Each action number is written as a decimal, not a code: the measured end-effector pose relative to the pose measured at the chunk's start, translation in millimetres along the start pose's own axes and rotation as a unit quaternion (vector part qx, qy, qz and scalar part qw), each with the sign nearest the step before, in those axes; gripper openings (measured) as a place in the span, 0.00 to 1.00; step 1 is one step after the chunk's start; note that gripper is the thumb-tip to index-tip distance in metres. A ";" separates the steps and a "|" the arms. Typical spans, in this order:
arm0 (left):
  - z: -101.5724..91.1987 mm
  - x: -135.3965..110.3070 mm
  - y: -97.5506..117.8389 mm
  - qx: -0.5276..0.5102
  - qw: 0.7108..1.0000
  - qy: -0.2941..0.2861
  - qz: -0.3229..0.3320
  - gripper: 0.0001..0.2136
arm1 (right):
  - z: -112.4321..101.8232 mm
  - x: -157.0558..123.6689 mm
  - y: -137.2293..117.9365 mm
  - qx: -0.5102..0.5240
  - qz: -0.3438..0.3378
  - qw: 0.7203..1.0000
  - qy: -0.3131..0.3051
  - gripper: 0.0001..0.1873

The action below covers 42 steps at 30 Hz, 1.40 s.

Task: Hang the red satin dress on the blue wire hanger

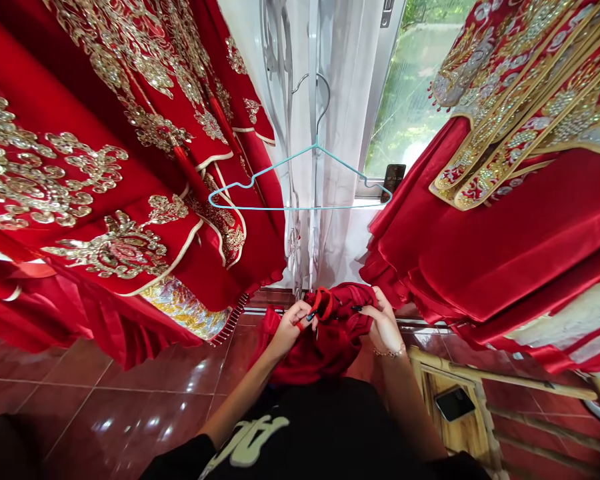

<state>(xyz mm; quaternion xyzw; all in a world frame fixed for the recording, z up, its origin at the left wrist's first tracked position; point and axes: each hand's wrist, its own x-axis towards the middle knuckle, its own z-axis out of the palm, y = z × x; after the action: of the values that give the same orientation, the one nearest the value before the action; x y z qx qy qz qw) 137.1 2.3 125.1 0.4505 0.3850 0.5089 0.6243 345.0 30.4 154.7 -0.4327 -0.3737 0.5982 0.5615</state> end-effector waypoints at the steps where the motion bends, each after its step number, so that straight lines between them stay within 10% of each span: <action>1: 1.4 -2.3 0.1 0.008 1.000 -0.004 -0.004 0.20 | -10.3 4.9 3.1 -0.062 -0.010 0.998 0.003 0.11; 7: 14.5 -11.3 5.5 0.089 0.995 -0.030 0.013 0.18 | -41.7 3.4 15.8 -0.291 -0.098 0.951 0.027 0.11; 11: 18.5 -14.1 7.2 0.106 0.993 -0.053 0.010 0.16 | -15.1 -11.7 15.2 -0.190 -0.046 0.962 -0.188 0.12; 17: 16.9 -12.4 3.9 0.168 0.983 -0.070 0.020 0.07 | 19.7 -9.4 20.8 -0.038 -0.025 0.977 -0.209 0.14; 22: -31.0 0.0 13.8 0.267 0.951 0.121 0.101 0.01 | 9.2 -4.5 17.9 -0.089 -0.121 0.979 -0.141 0.14; 30: -140.2 -7.9 19.6 0.393 0.885 0.248 -0.039 0.10 | -29.0 3.3 13.0 -0.014 -0.154 0.987 -0.044 0.17; 42: -164.2 -23.7 -36.3 0.308 0.887 0.305 -0.159 0.20 | -22.7 -9.9 11.2 -0.035 -0.145 0.987 -0.058 0.16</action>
<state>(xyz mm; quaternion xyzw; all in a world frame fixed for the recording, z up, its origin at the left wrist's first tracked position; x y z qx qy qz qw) -11.0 4.3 42.1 0.3756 0.7604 0.3711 0.3782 362.3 18.7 137.3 -0.3577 -0.4848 0.5216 0.6041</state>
